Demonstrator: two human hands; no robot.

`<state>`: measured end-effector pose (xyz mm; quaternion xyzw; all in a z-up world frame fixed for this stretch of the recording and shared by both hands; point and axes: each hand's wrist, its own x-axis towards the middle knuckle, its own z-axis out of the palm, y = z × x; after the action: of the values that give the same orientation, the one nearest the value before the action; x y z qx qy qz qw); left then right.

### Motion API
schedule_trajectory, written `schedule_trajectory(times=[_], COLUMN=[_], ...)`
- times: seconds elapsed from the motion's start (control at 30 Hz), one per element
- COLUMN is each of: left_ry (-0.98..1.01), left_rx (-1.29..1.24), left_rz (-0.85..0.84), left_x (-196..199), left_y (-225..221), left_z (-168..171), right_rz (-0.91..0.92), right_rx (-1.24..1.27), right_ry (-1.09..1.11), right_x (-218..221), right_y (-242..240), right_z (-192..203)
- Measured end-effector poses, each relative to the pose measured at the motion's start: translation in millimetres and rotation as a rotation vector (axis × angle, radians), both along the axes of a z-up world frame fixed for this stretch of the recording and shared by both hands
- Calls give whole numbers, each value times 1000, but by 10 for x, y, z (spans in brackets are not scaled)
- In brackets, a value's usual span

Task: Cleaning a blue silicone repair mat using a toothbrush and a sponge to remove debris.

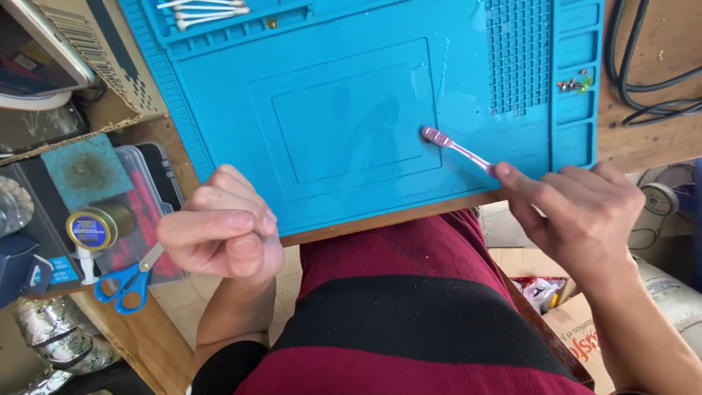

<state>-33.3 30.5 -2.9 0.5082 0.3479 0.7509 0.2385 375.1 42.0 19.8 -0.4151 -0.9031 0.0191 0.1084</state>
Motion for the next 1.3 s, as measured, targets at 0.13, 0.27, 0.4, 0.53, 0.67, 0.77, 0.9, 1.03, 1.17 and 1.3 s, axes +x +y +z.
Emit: schedule_trajectory(times=[0.13,0.27,0.4,0.53,0.67,0.77,0.9,1.03,1.17,1.3], left_ry=[30,45,39,79,42,42,10,-40,-83,-149], left_rx=[23,45,13,16,-1,19,-9,-33,-39,-29], left_rz=[10,38,39,55,51,70,121,114,129,120], left_x=[3,-33,-25,-55,-47,8,33,39,-2,-34], left_y=[7,33,32,40,50,83,82,81,35,47], left_z=[-45,-117,-98,-86,-61,-71,-59,27,53,66], right_rz=[299,266,421,325,272,419,510,490,372,287], right_rx=[-170,-47,-149,-99,-123,-164,-33,71,111,114], right_ry=[129,117,128,134,85,135,58,27,-79,-122], right_x=[-567,-699,-966,-667,-649,-996,-1249,-1497,-1858,-2010], right_y=[36,312,341,522,528,505,706,943,1075,1133], right_z=[-32,-13,49,79,125,47,69,2,4,-17])
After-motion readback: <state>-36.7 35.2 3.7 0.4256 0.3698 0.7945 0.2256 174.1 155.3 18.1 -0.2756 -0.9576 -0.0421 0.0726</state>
